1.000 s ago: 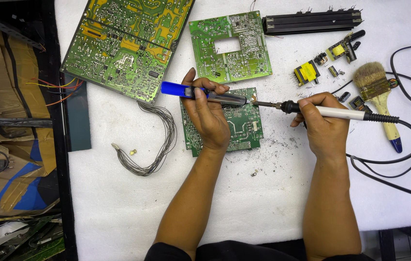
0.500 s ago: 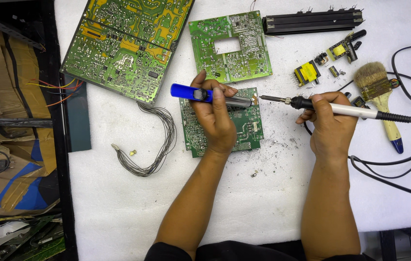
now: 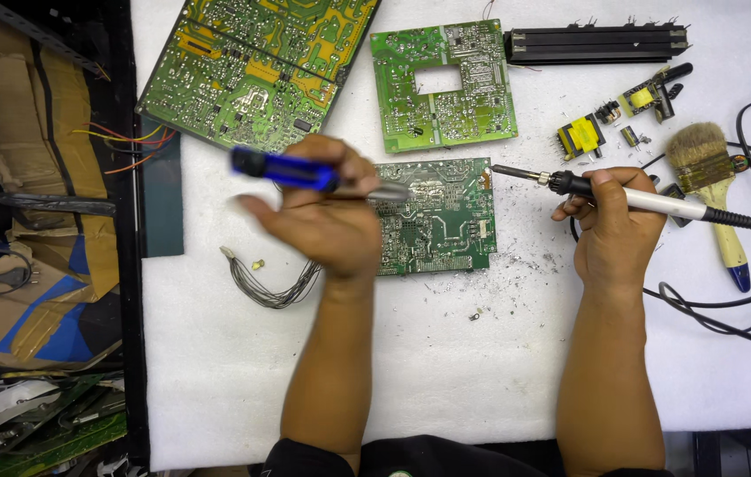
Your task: The person uses a soldering iron and a desoldering pump to remove components from a green circuit board. They repeatedly heat solder joints with the iron and use the pump to extract the molten solder, working across different areas of the board.
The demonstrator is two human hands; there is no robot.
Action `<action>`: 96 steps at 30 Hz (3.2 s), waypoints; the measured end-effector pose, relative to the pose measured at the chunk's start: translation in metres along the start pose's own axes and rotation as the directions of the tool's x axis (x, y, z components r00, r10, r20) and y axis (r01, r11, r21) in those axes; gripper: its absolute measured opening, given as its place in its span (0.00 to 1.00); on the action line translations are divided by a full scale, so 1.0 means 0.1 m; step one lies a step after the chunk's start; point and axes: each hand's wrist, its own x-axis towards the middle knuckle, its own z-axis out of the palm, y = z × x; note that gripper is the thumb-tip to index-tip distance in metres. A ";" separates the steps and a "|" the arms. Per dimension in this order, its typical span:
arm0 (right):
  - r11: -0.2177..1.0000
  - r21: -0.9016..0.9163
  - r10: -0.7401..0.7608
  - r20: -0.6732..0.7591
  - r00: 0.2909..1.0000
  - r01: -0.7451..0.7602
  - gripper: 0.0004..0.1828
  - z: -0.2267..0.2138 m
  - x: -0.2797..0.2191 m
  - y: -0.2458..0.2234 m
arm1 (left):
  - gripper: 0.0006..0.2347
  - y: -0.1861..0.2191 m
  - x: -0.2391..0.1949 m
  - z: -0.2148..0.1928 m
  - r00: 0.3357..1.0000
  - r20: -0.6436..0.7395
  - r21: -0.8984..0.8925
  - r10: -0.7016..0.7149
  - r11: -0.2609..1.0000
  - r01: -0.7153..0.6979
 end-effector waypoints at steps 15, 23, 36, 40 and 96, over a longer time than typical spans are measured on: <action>0.967 0.177 0.171 0.082 0.982 -0.183 0.08 0.17 0.08 -0.04 | 0.19 0.52 0.13 -0.16 0.955 -0.137 0.214 0.262 0.949 -0.230; 0.930 0.261 0.168 0.331 0.929 -0.261 0.05 0.06 0.14 0.07 | 0.18 0.46 0.07 -0.77 0.955 -0.270 0.123 0.121 0.988 -0.091; 0.998 -0.015 -0.054 0.190 0.980 0.058 0.14 -0.03 0.31 0.42 | 0.16 0.26 -0.15 -0.75 1.000 0.020 0.305 0.002 0.952 -0.008; 0.996 -0.062 -0.057 0.203 0.977 0.071 0.13 -0.02 0.24 0.38 | 0.16 0.21 -0.20 -0.67 0.998 0.060 0.334 -0.006 0.943 -0.015; 0.955 -0.122 -0.192 0.434 0.880 0.269 0.08 -0.14 0.20 0.24 | 0.19 -0.29 -0.67 -0.36 0.962 0.274 0.441 0.015 0.887 -0.139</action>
